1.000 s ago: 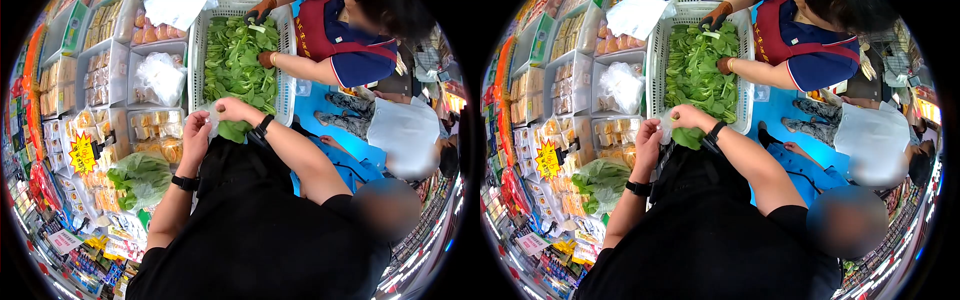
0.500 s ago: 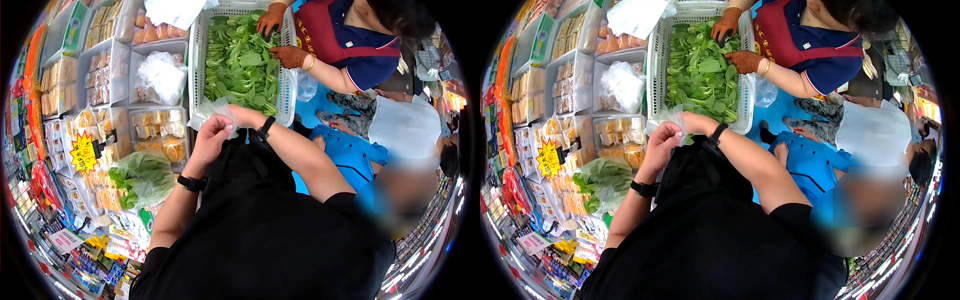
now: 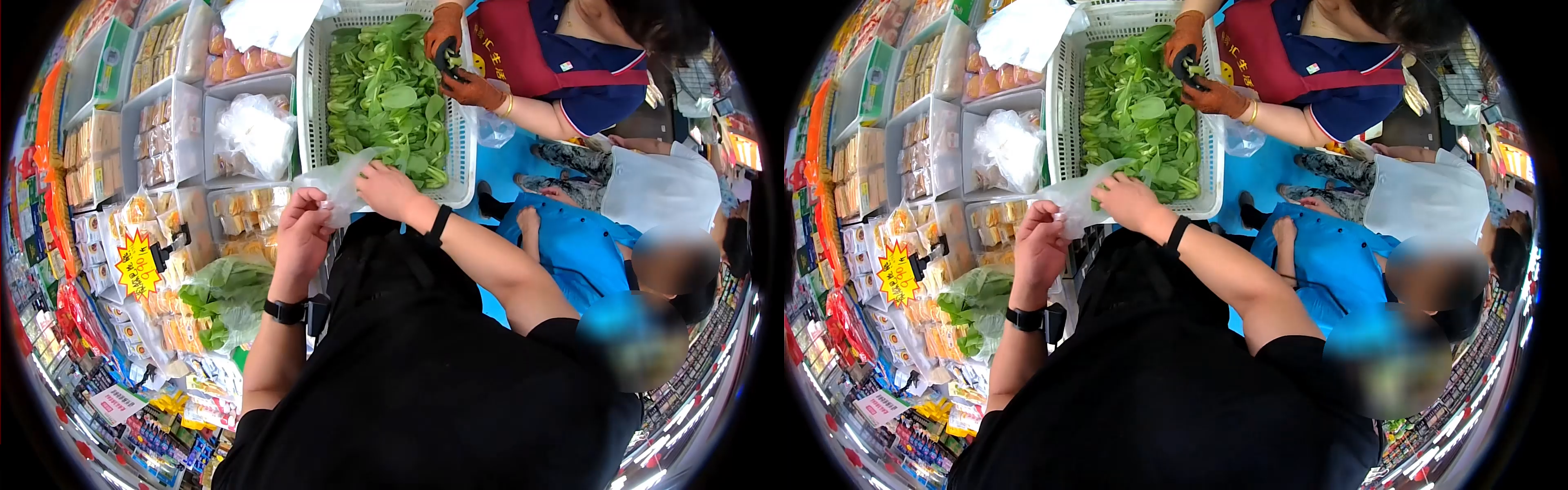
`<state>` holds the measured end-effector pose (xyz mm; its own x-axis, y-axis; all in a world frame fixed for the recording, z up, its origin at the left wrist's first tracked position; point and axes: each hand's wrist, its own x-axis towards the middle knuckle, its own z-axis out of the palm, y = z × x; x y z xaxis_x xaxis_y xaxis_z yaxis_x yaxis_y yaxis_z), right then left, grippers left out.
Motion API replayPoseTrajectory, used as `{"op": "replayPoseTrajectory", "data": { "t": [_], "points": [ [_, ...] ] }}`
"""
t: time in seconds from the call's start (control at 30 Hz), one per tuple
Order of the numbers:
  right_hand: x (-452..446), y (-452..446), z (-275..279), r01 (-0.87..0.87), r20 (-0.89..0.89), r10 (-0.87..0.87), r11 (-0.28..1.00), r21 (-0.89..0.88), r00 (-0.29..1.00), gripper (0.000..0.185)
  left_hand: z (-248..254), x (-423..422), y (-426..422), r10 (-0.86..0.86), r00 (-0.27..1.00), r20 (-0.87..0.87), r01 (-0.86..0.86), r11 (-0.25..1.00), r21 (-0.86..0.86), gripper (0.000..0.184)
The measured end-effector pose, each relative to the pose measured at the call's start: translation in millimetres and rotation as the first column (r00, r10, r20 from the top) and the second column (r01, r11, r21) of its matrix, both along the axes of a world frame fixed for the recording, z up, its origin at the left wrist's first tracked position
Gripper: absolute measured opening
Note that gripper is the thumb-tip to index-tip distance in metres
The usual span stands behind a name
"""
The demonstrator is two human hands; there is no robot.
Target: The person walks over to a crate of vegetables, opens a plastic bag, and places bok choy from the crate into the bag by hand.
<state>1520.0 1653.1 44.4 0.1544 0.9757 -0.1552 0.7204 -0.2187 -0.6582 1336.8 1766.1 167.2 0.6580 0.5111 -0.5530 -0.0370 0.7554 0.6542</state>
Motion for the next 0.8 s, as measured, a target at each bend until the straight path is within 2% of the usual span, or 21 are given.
{"op": "replayPoseTrajectory", "data": {
  "t": [0.03, 0.07, 0.1, 0.13, 0.17, 0.2, 0.27, 0.33, 0.4, 0.43, 0.47, 0.5, 0.53, 0.57, 0.6, 0.67, 0.7, 0.73, 0.8],
  "points": [
    [-3.4, -1.1, 14.0, -0.086, 0.261, 0.077, 0.996, 0.023, 0.962, 0.039, 8.7, -1.9, 3.2, 0.042, 0.999, 0.017, -0.042, 0.999, -0.021, 0.026],
    [-6.3, -2.2, 29.2, -0.090, 0.257, 0.082, 0.996, 0.022, 0.963, 0.039, 17.8, -3.7, 6.7, 0.087, 0.996, 0.034, -0.086, 0.995, -0.043, 0.025],
    [-7.8, -3.0, 47.6, -0.032, 0.281, -0.016, 0.986, 0.164, 0.960, 0.040, 27.6, -6.2, 10.5, 0.128, 0.988, 0.085, -0.127, 0.992, -0.017, 0.024],
    [-6.6, -1.9, 67.9, 0.023, 0.291, -0.116, 0.952, 0.305, 0.950, 0.040, 39.6, -9.6, 16.2, 0.195, 0.979, 0.059, -0.196, 0.981, 0.003, 0.023],
    [1.9, -2.6, 92.2, 0.050, 0.188, -0.158, 0.876, 0.480, 0.970, 0.030, 45.9, -17.0, 26.0, 0.227, 0.964, 0.139, -0.229, 0.973, 0.004, 0.023],
    [12.5, -4.8, 96.5, 0.044, 0.184, -0.149, 0.878, 0.477, 0.972, 0.030, 52.3, -25.6, 34.8, 0.257, 0.942, 0.217, -0.264, 0.965, 0.001, 0.024],
    [43.3, -6.2, 91.5, 0.345, -0.032, -0.390, 0.771, 0.536, 0.920, 0.016, 79.2, -34.4, 43.2, 0.351, 0.915, 0.198, -0.371, 0.926, 0.075, 0.025],
    [80.1, -7.8, 55.2, 0.585, -0.246, -0.532, 0.758, 0.288, 0.810, 0.010, 97.8, -51.8, 48.5, 0.334, 0.889, 0.314, -0.371, 0.926, 0.064, 0.026],
    [106.9, -10.5, -3.6, 0.613, -0.195, -0.601, 0.790, 0.001, 0.775, 0.017, 123.3, -46.6, 40.5, 0.433, 0.879, 0.202, -0.462, 0.878, 0.126, 0.028],
    [114.8, -14.0, -38.0, 0.514, -0.064, -0.532, 0.839, -0.178, 0.845, 0.019, 125.9, -49.1, 40.3, 0.436, 0.877, 0.203, -0.465, 0.876, 0.126, 0.028],
    [119.3, -16.4, -70.1, 0.411, 0.047, -0.424, 0.837, -0.361, 0.904, 0.022, 127.7, -52.9, 40.4, 0.428, 0.874, 0.229, -0.463, 0.878, 0.126, 0.028],
    [121.5, -15.9, -97.2, 0.403, 0.044, -0.417, 0.840, -0.362, 0.908, 0.022, 129.8, -56.2, 40.2, 0.422, 0.871, 0.251, -0.462, 0.878, 0.127, 0.028],
    [122.1, -14.1, -120.2, 0.286, 0.095, -0.284, 0.768, -0.573, 0.954, 0.025, 132.6, -58.1, 39.8, 0.429, 0.869, 0.247, -0.468, 0.874, 0.130, 0.028],
    [121.6, -11.5, -130.7, 0.175, 0.114, -0.136, 0.636, -0.751, 0.984, 0.029, 135.2, -59.0, 40.0, 0.428, 0.864, 0.267, -0.474, 0.869, 0.140, 0.028],
    [120.8, -12.7, -140.0, 0.167, 0.110, -0.128, 0.640, -0.750, 0.986, 0.029, 136.5, -60.4, 40.3, 0.427, 0.858, 0.286, -0.480, 0.864, 0.150, 0.028],
    [118.2, -20.8, -159.4, 0.100, 0.129, 0.031, 0.463, -0.881, 0.991, 0.033, 134.9, -66.7, 42.0, 0.412, 0.843, 0.346, -0.478, 0.869, 0.130, 0.027],
    [119.7, -27.9, -175.6, -0.015, 0.051, 0.130, 0.466, -0.885, 0.990, 0.036, 134.2, -69.7, 43.0, 0.389, 0.825, 0.409, -0.466, 0.878, 0.106, 0.026],
    [116.2, -36.2, -192.2, -0.020, 0.049, 0.135, 0.464, -0.885, 0.990, 0.036, 134.0, -72.3, 43.3, 0.395, 0.824, 0.407, -0.471, 0.876, 0.106, 0.026],
    [111.4, -46.5, -209.2, -0.030, 0.035, 0.162, 0.383, -0.923, 0.986, 0.038, 133.2, -77.1, 43.7, 0.412, 0.824, 0.389, -0.492, 0.861, 0.130, 0.025]
  ]
}}
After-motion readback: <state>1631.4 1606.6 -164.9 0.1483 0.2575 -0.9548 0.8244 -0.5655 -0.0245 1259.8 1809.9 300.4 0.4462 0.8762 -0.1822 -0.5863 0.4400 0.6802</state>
